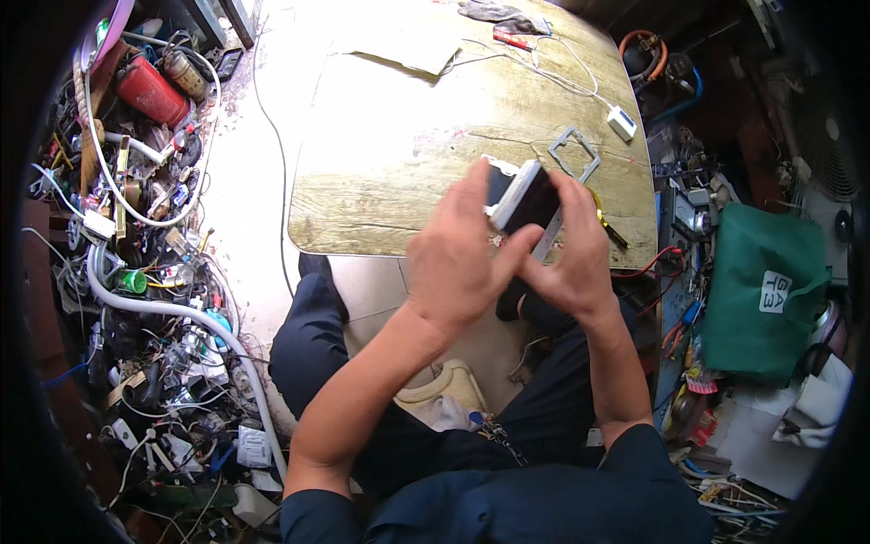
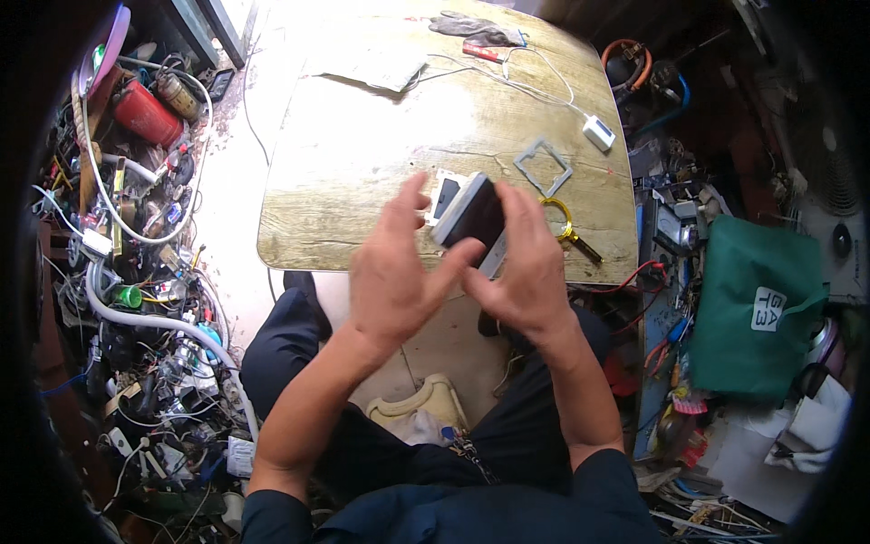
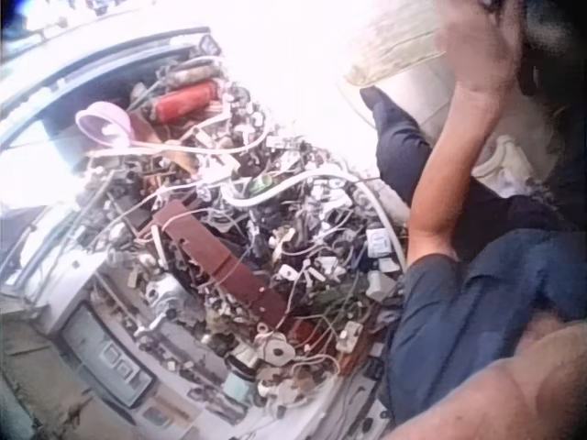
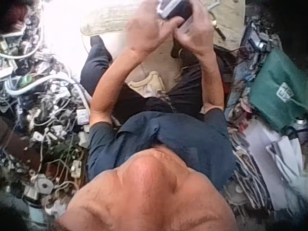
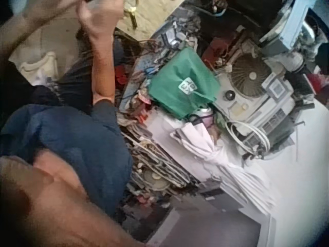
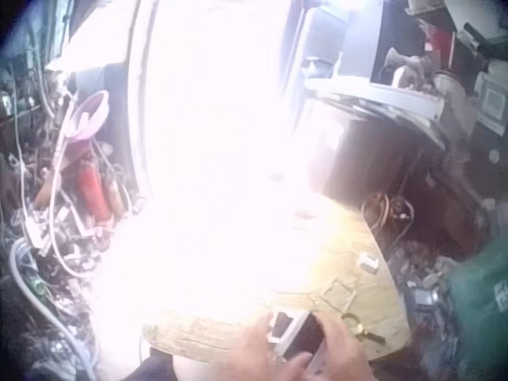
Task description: The person assembles a small white electronic device by aligning and inserting a circuit board into the casing, then closing the housing and inspecting the assembled unit.
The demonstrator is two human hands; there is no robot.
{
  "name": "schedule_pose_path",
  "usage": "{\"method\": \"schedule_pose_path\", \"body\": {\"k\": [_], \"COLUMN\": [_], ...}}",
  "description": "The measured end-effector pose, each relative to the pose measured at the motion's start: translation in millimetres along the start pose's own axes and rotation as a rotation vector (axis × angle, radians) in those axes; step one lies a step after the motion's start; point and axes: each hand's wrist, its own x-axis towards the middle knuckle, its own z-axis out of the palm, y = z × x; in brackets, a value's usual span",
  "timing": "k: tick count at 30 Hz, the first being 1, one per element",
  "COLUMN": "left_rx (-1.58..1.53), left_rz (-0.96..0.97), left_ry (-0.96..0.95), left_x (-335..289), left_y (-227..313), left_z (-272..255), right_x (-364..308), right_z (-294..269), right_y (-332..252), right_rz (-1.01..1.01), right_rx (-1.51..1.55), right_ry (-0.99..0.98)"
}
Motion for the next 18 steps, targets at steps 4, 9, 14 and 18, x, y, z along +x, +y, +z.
{"method": "schedule_pose_path", "body": {"k": [4, 9, 14, 18], "left_rx": [-0.177, -0.744, -0.920, -1.015], "left_rz": [-0.388, -0.775, -0.834, -0.850], "left_ry": [-0.028, -0.124, -0.157, -0.218], "left_x": [9.6, 18.4, 21.2, 25.9], "left_y": [-42.2, -48.2, -58.6, -58.1], "left_z": [3.9, 13.0, 22.0, 24.6], "right_x": [18.2, 35.1, 36.4, 35.7], "right_z": [0.1, 8.5, 21.4, 22.9], "right_y": [46.5, 72.3, 71.1, 66.1], "right_rz": [0.308, 0.473, 0.524, 0.543], "right_rx": [0.672, 0.941, 1.009, 1.003], "right_ry": [-0.077, -0.165, -0.258, -0.273]}}
